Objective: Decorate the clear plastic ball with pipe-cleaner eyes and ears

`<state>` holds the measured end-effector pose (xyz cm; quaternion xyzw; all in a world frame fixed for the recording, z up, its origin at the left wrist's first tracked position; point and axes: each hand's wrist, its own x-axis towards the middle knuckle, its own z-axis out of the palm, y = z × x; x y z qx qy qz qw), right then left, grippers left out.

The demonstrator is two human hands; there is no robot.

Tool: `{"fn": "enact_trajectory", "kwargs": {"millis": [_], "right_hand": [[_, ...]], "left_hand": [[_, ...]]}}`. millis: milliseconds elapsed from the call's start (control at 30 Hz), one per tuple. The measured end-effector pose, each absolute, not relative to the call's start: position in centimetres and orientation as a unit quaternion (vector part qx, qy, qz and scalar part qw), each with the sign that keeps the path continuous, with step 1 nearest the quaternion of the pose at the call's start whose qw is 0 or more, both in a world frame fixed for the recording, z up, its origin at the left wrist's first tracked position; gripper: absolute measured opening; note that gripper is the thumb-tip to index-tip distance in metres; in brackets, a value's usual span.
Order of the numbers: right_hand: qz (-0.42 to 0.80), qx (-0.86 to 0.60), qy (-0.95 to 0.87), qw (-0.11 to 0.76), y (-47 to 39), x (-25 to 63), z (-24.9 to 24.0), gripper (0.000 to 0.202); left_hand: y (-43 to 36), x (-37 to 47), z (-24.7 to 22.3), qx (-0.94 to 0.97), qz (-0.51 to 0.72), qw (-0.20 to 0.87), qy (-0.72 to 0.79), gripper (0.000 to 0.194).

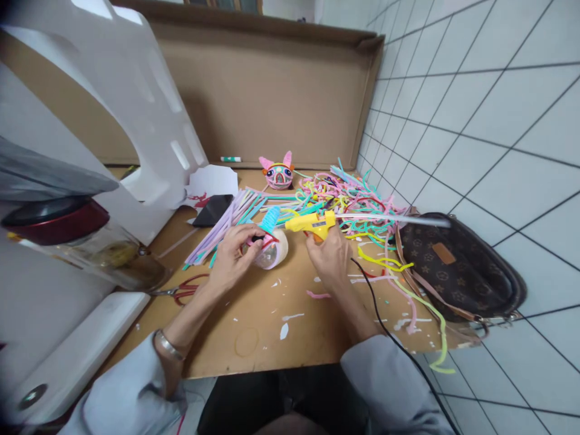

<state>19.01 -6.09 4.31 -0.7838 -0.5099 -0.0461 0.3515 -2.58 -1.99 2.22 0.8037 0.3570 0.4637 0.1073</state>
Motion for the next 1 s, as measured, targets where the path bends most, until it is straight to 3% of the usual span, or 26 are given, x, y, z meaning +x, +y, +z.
{"fn": "enact_trajectory", "kwargs": {"millis": [100,367,1000], "right_hand": [[0.001,-0.786,-0.513,0.345,-6.09,19.2,3.42,0.047],[-0.023,-0.777,-0.533,0.334,-6.46,18.88,3.29,0.034],[-0.011,-0.784,-0.542,0.302,-6.72,18.75,3.18,0.03]], "left_hand": [[-1.99,-2.53,2.2,0.803,0.466,0.105,0.357,0.019],[-1.93,-2.64,2.29,0.801,0.467,0.112,0.359,0.018],[-2.14,-2.62,2.66,0.804,0.45,0.103,0.374,0.019]]}}
